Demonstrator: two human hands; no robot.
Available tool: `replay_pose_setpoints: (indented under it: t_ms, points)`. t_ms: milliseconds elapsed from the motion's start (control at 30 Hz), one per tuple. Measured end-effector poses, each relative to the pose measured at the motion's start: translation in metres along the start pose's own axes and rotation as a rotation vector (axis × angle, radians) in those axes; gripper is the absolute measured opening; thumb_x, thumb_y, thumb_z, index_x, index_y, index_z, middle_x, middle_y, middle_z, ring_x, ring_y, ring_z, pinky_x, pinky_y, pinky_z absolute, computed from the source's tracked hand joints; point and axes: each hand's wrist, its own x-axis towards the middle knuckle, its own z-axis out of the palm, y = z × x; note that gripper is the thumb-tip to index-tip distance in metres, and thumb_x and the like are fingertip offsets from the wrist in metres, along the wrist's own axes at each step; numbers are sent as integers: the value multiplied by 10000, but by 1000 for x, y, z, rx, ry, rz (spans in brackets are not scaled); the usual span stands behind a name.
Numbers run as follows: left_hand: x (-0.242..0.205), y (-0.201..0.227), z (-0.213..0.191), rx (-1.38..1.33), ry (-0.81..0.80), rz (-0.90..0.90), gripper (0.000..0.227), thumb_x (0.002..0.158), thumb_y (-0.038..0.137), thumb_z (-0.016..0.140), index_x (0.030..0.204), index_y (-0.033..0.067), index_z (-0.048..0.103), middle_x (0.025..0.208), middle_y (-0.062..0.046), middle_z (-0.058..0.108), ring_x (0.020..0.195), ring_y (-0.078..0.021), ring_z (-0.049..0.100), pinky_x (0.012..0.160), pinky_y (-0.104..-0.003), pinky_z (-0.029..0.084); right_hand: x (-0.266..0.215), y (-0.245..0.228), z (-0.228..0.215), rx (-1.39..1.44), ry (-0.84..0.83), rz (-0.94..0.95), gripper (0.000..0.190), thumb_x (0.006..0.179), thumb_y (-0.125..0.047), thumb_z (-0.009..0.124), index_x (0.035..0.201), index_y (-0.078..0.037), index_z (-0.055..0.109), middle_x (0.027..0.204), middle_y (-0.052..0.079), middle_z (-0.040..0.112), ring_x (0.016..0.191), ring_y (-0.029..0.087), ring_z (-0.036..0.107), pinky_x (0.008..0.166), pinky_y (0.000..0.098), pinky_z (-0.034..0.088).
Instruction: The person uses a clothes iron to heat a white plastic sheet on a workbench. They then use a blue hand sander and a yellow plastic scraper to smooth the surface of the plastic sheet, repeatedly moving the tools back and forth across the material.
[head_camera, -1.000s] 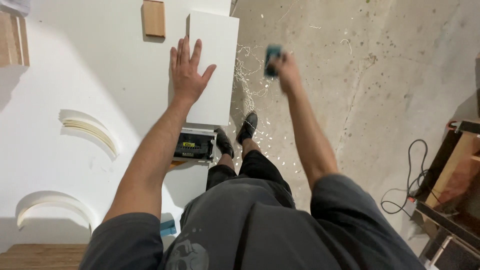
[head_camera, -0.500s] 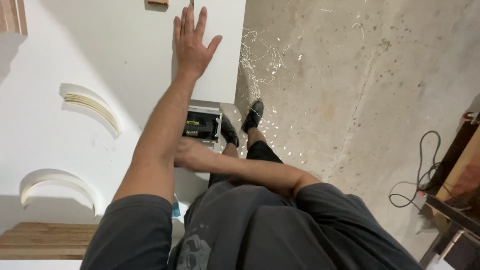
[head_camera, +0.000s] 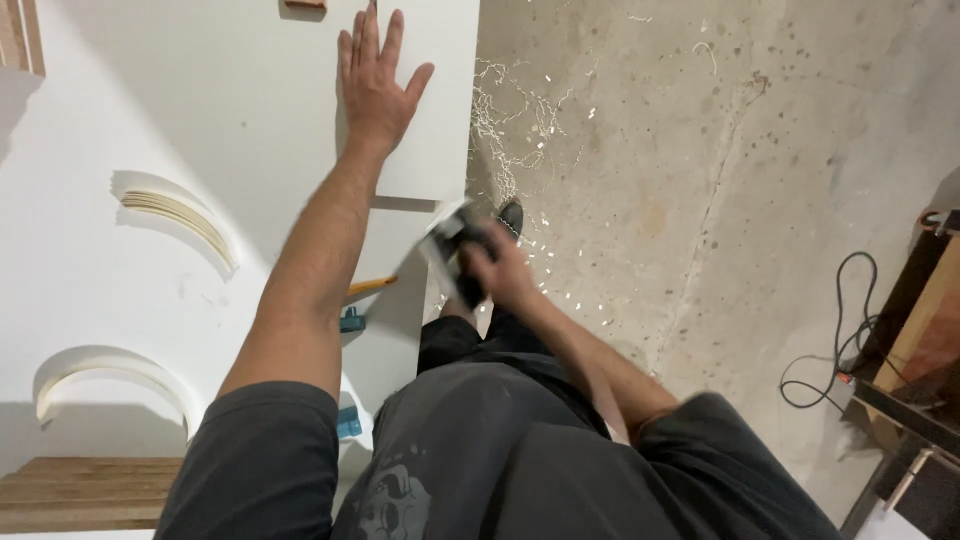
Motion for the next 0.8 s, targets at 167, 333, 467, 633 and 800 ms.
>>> replay_pose_setpoints:
  t_ms: [167,333,467,633,800]
  points:
    - [-5,-2,0,-34,28,-9,725,1138,451,748,1639,115,345,1696,-109,220,1588,-298,237,1317,-482,138,47,30,-19,150,300,-123,341,995,-259,635,1299,-108,603,1104,67,685,962,199,645,855,328,514]
    - [-3,-1,-2,-74,58,4,644,1133,361,691,1620,108,354,1684,-131,292,1577,-282,252,1317,-468,140,65,37,-1,240,311,-130,319,1031,-286,570,1246,-58,630,1089,83,689,985,211,631,889,334,500]
    - [-4,-7,5,-50,-4,-1,668,1131,413,635,1629,92,326,1687,-179,266,1582,-305,218,1306,-484,91,195,28,-48,49,268,181,472,1008,-517,393,1137,-133,636,969,106,749,824,261,720,699,392,591]
    - [-5,-10,11,-28,1,16,678,1149,427,657,1654,146,302,1710,-149,194,1603,-305,176,1321,-516,95,311,11,-97,14,459,-228,410,1033,-420,490,1297,-139,631,1224,100,754,1136,271,707,986,399,506]
    - [-5,-13,19,0,144,67,602,1132,343,687,1605,93,410,1663,-173,311,1560,-333,307,1297,-535,199,104,-9,-22,120,229,126,442,1041,-398,415,1280,-73,595,1091,130,709,943,263,694,803,400,596]
